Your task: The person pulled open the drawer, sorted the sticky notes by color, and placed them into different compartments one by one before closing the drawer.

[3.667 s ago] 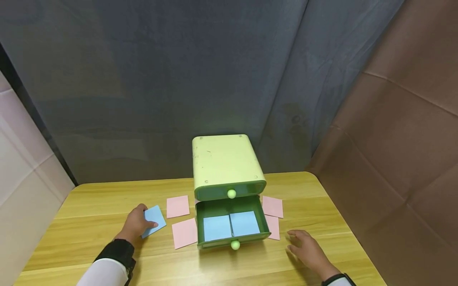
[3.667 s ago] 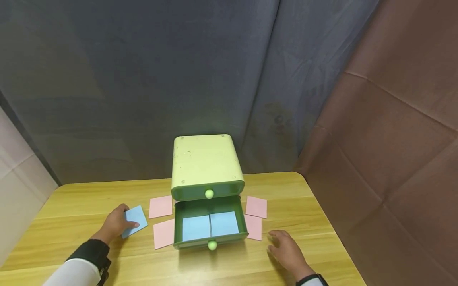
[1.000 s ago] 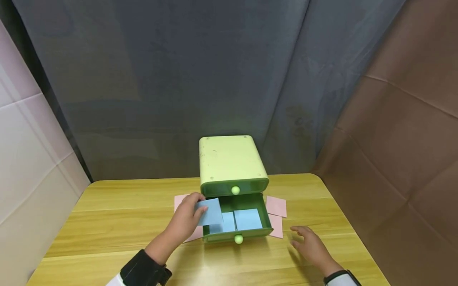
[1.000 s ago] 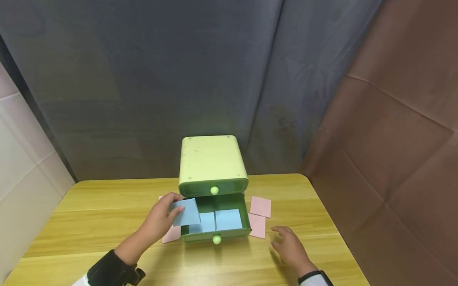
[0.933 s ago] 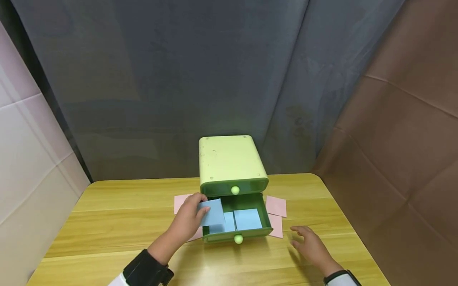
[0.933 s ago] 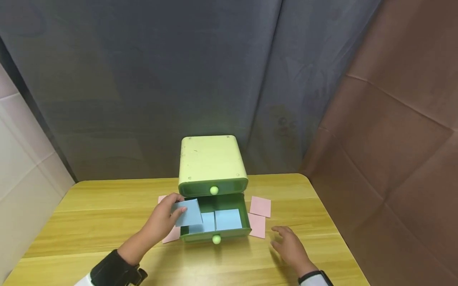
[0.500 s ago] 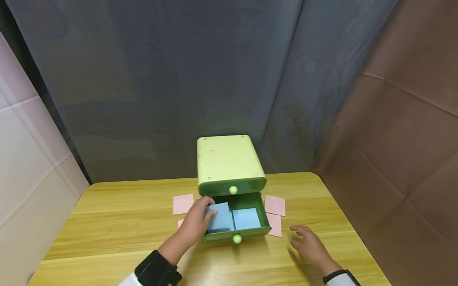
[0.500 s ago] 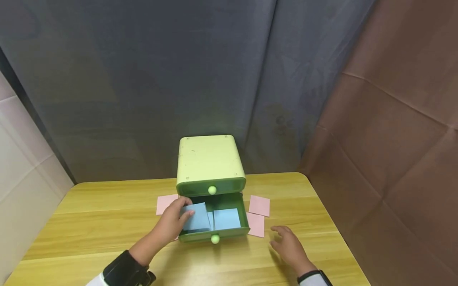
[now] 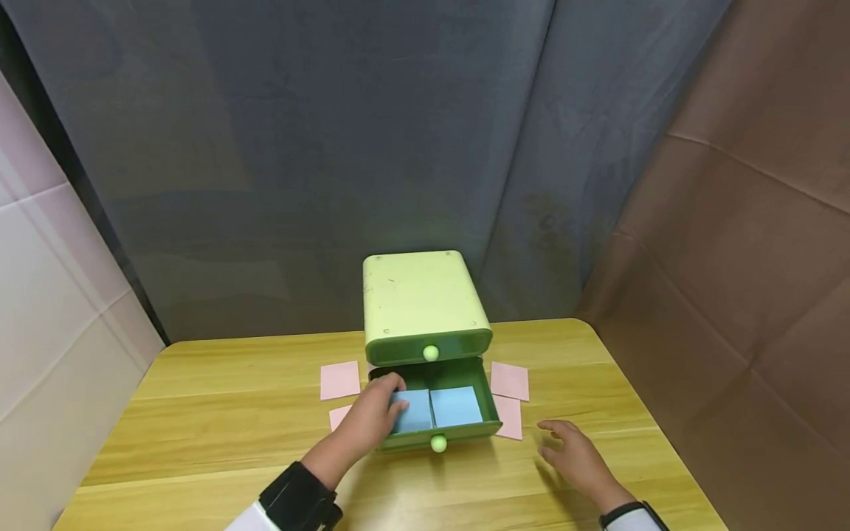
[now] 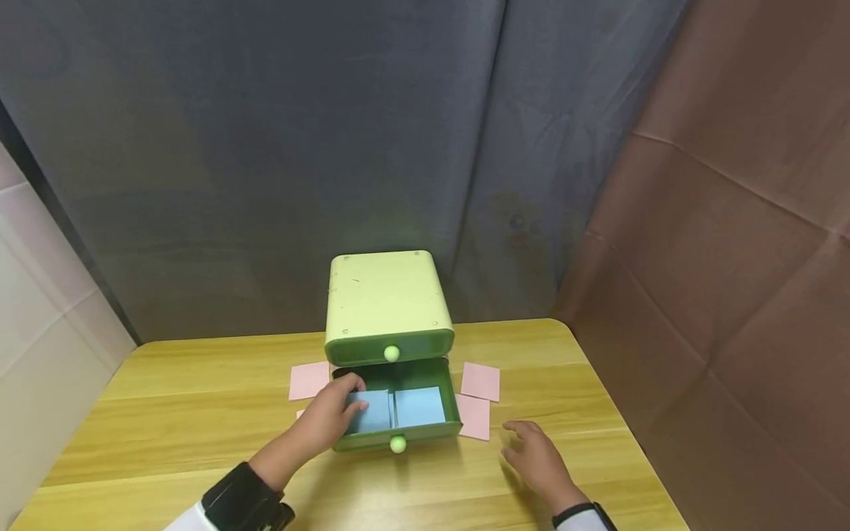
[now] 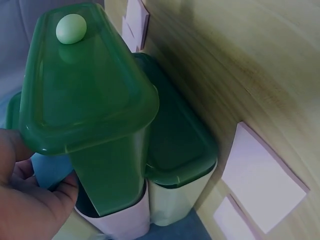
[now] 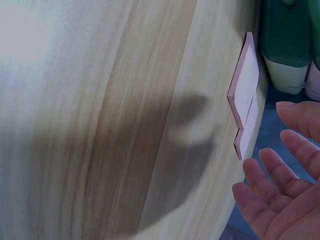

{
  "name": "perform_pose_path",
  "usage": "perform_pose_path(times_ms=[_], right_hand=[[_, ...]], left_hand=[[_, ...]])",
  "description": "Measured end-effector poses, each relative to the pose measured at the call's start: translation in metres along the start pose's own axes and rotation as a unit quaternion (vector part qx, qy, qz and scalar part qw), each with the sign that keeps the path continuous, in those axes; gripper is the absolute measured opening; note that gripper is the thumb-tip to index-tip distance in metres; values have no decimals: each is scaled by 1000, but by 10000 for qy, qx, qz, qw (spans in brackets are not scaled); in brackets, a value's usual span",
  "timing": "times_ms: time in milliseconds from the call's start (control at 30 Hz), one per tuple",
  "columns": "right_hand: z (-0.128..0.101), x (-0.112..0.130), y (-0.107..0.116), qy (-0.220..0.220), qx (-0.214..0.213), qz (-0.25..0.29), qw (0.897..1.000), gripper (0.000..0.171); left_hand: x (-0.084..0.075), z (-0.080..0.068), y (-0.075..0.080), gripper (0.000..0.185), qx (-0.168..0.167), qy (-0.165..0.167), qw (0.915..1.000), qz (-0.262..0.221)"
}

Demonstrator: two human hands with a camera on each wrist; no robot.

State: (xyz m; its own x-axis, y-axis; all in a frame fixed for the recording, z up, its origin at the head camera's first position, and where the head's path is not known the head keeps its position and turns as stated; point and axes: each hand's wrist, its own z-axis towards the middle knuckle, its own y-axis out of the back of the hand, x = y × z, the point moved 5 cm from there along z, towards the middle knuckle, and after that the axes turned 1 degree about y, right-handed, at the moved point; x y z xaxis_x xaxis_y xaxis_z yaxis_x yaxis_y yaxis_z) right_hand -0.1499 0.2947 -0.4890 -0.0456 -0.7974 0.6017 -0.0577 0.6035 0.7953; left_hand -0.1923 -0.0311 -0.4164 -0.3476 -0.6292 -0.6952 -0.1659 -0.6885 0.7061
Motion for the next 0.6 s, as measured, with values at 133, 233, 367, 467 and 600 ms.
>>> perform_pose_path(times_ms=[133, 233, 367, 467, 600], right_hand=[[-1, 0, 0, -27, 15, 15, 10000, 39], [-1, 0, 0, -29, 13, 9, 10000, 39], [-1, -1, 0, -47, 16, 31, 10000, 40], [-1, -2, -1, -44, 10, 32, 10000, 40], [0, -3, -1, -40, 22, 26, 10000, 39]], left_hand=[[0, 1, -2, 12, 6, -98, 9998, 195], [0, 2, -4, 14, -1, -168, 9994, 302], [0, 3, -6, 15, 48, -152, 9991, 385], [0, 5, -7, 15, 66, -119, 9989, 459], [0, 7, -8, 16, 80, -78, 9983, 572]])
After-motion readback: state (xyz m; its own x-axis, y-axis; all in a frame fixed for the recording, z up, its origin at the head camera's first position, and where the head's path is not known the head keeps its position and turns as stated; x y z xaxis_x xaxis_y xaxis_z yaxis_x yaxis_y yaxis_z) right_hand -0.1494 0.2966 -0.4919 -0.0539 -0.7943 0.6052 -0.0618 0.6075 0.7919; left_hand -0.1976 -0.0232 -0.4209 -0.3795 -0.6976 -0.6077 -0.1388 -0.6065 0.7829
